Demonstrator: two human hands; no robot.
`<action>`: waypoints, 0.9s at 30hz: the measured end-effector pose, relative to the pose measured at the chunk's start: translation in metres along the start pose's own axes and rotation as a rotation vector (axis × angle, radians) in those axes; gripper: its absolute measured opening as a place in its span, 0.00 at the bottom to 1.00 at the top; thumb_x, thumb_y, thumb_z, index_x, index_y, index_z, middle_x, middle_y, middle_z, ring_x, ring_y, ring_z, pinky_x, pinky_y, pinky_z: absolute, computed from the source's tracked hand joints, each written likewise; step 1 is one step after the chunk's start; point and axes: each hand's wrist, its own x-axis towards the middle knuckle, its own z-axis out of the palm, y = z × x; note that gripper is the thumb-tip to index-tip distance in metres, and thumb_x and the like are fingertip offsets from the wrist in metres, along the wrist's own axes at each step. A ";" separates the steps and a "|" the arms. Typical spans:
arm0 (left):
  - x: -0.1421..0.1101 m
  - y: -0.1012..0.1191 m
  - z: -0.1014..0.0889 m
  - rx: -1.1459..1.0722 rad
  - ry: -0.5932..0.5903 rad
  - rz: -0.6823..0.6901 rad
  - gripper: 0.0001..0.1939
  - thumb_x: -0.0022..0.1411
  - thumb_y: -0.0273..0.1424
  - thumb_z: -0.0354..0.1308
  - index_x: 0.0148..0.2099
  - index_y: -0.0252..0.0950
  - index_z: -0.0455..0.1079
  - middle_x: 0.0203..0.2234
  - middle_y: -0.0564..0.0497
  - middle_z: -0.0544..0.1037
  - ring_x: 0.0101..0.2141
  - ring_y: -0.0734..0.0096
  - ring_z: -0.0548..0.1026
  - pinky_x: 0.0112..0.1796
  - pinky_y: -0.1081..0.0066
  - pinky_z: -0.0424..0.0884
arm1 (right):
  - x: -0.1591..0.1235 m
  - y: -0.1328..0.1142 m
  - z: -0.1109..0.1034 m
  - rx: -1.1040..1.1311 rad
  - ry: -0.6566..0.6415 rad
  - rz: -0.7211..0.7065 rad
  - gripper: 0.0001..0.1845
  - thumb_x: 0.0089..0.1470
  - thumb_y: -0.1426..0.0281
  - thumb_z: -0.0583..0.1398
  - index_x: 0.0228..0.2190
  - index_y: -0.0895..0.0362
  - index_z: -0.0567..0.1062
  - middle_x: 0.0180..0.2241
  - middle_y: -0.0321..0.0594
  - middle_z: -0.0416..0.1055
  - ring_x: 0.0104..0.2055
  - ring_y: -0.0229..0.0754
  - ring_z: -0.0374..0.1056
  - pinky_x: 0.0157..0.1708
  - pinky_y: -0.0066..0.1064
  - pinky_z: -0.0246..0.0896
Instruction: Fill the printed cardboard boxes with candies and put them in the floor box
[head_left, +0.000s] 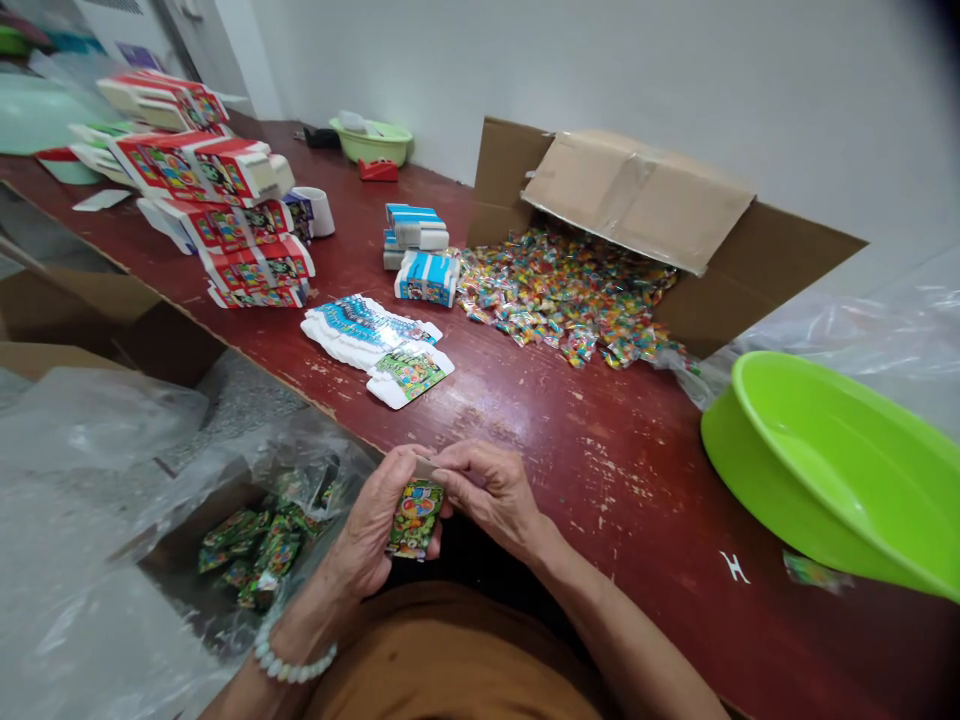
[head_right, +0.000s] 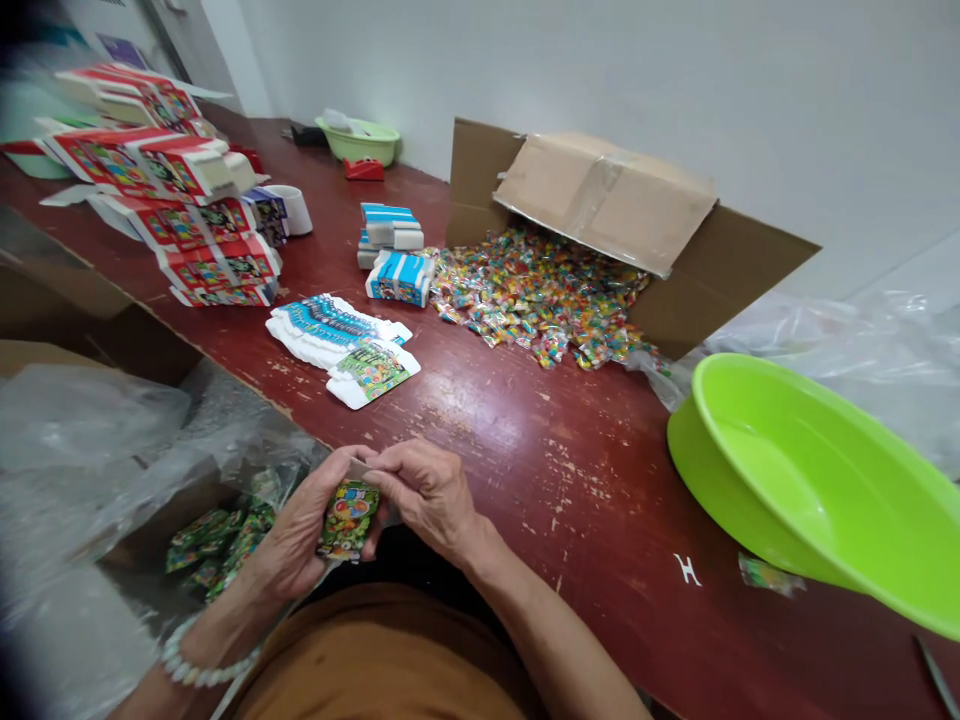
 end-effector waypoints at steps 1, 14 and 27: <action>-0.001 0.000 0.001 -0.017 0.004 -0.013 0.26 0.58 0.53 0.62 0.49 0.41 0.64 0.22 0.56 0.77 0.15 0.66 0.74 0.15 0.72 0.69 | -0.001 -0.001 -0.001 -0.038 -0.031 0.000 0.15 0.56 0.56 0.66 0.31 0.55 0.81 0.30 0.39 0.77 0.30 0.39 0.71 0.32 0.30 0.67; -0.004 -0.009 -0.004 -0.046 0.041 0.044 0.24 0.58 0.50 0.63 0.49 0.39 0.67 0.23 0.55 0.77 0.16 0.67 0.74 0.16 0.71 0.71 | -0.004 -0.017 0.010 0.121 -0.049 0.238 0.22 0.57 0.50 0.63 0.27 0.56 0.76 0.22 0.33 0.71 0.21 0.34 0.66 0.22 0.25 0.60; -0.004 0.000 -0.004 0.026 0.023 -0.002 0.33 0.62 0.49 0.60 0.63 0.37 0.67 0.24 0.52 0.78 0.18 0.68 0.74 0.17 0.73 0.71 | 0.006 -0.013 0.002 0.273 -0.179 0.356 0.16 0.46 0.58 0.73 0.30 0.57 0.79 0.30 0.36 0.77 0.26 0.34 0.69 0.29 0.28 0.66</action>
